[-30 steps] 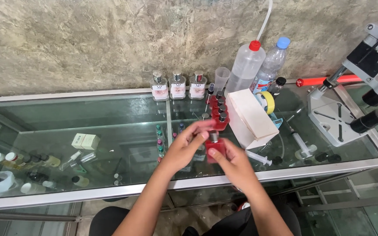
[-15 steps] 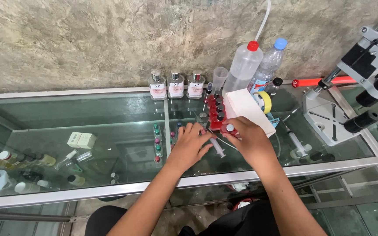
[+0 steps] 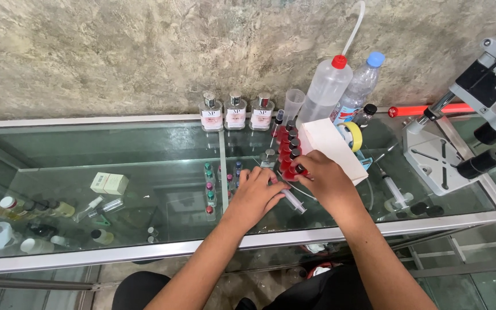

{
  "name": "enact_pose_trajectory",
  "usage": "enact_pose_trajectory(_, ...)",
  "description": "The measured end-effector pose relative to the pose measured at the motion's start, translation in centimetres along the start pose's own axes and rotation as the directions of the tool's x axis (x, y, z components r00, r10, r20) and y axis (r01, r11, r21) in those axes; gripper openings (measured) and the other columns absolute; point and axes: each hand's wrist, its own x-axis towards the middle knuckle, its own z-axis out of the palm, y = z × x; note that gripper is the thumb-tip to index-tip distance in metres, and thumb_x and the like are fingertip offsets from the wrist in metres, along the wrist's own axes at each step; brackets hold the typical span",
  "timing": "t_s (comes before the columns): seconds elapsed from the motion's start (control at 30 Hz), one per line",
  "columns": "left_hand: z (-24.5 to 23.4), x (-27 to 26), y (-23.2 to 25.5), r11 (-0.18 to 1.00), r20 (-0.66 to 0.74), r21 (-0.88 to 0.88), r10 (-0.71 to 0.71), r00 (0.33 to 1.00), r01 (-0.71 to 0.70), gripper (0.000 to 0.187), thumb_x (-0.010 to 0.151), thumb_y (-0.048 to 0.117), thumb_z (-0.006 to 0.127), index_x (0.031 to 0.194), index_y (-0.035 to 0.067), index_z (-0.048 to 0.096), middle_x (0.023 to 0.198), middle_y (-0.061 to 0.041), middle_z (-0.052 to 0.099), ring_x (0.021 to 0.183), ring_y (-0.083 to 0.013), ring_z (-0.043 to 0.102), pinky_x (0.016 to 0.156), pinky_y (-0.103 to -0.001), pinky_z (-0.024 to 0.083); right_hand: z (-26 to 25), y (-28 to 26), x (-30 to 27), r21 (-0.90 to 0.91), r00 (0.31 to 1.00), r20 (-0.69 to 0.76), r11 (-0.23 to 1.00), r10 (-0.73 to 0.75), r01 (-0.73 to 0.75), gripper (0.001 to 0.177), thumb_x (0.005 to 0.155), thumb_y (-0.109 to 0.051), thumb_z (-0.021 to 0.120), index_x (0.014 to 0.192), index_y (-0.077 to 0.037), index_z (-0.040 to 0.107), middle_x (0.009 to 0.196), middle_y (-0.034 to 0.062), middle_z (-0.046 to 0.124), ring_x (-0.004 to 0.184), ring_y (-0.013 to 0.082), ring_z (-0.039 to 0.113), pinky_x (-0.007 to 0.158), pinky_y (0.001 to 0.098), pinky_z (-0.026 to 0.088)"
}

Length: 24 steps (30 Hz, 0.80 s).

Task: The person uses a squeeze bottle with a tube to transfer clear liquid into several small labeled bottles on a glass countertop. They open and close each bottle, fill it, and place it back in line. The process is repeated for multiple bottles.

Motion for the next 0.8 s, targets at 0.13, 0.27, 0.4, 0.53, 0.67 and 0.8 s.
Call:
enact_pose_trajectory(0.13,-0.4,0.4,0.6,1.0,-0.006,0.006,-0.011,1.0,0.011,0.015,0.099,0.028,0.063,0.105,0.015,0.068,0.099,-0.005,0.052,0.101,-0.0238,0.051,0.095,-0.044,0.034,0.8,1.4,0.1,-0.014,0.997,-0.071,0.999,-0.041,0.04,0.036,0.095,-0.019,0.072,0.13,-0.012,0.065,0.117,0.012,0.068,0.101,0.024,0.075,0.085,0.0325,0.062)
enact_pose_trajectory(0.27,-0.7,0.4,0.6,0.999,-0.003,0.007,-0.036,0.999,0.036,0.017,0.098,0.028,0.065,0.109,0.014,0.066,0.1,-0.006,0.056,0.102,-0.0245,0.053,0.095,-0.046,0.035,-0.5,0.6,-1.0,0.038,0.983,-0.173,0.997,-0.064,0.072,0.043,0.089,-0.017,0.078,0.13,-0.011,0.066,0.114,0.0155,0.069,0.099,0.0282,0.075,0.086,0.0339,0.061)
enact_pose_trajectory(0.4,-4.0,1.8,-0.5,0.935,-0.002,-0.19,-0.307,0.952,0.301,0.014,0.1,0.025,0.06,0.109,0.019,0.069,0.097,-0.001,0.066,0.102,-0.0219,0.061,0.098,-0.044,0.039,-1.6,1.5,-2.4,0.247,0.926,-0.371,0.954,-0.071,0.172,0.044,0.085,-0.022,0.082,0.124,-0.007,0.07,0.113,0.0199,0.07,0.106,0.0379,0.072,0.09,0.0429,0.06)
enact_pose_trajectory(0.53,-6.7,3.8,-6.2,0.834,-0.293,-0.317,-0.539,0.79,0.451,0.019,0.094,0.015,0.069,0.112,0.016,0.063,0.105,-0.006,0.067,0.107,-0.0293,0.061,0.098,-0.049,0.04,-4.4,2.7,-0.5,0.225,0.801,-0.598,0.957,-0.015,0.185,0.039,0.079,-0.016,0.092,0.111,-0.004,0.075,0.097,0.0141,0.071,0.096,0.0318,0.074,0.086,0.0378,0.06)
enact_pose_trajectory(0.67,-7.5,5.6,-12.3,0.824,-0.365,-0.274,-0.567,0.739,0.496,0.09,0.084,0.008,0.083,0.158,0.013,0.032,0.137,-0.029,0.048,0.132,-0.0532,0.042,0.109,-0.071,0.029,-6.6,1.8,1.4,0.44,0.735,-0.678,0.809,0.014,0.39,0.05,0.086,0.004,0.082,0.13,0.01,0.059,0.117,0.0289,0.059,0.114,0.0457,0.065,0.1,0.045,0.053)
enact_pose_trajectory(0.8,-5.5,5.4,-17.7,0.798,-0.151,-0.274,-0.586,0.796,0.536,0.073,0.092,0.023,0.075,0.154,0.012,0.038,0.146,-0.019,0.054,0.139,-0.0412,0.046,0.113,-0.068,0.028,-5.6,-2.7,0.0,0.576,0.846,-0.529,0.762,0.073,0.294,0.052,0.079,-0.001,0.08,0.128,-0.001,0.063,0.114,0.0211,0.069,0.113,0.0353,0.07,0.099,0.0428,0.055)
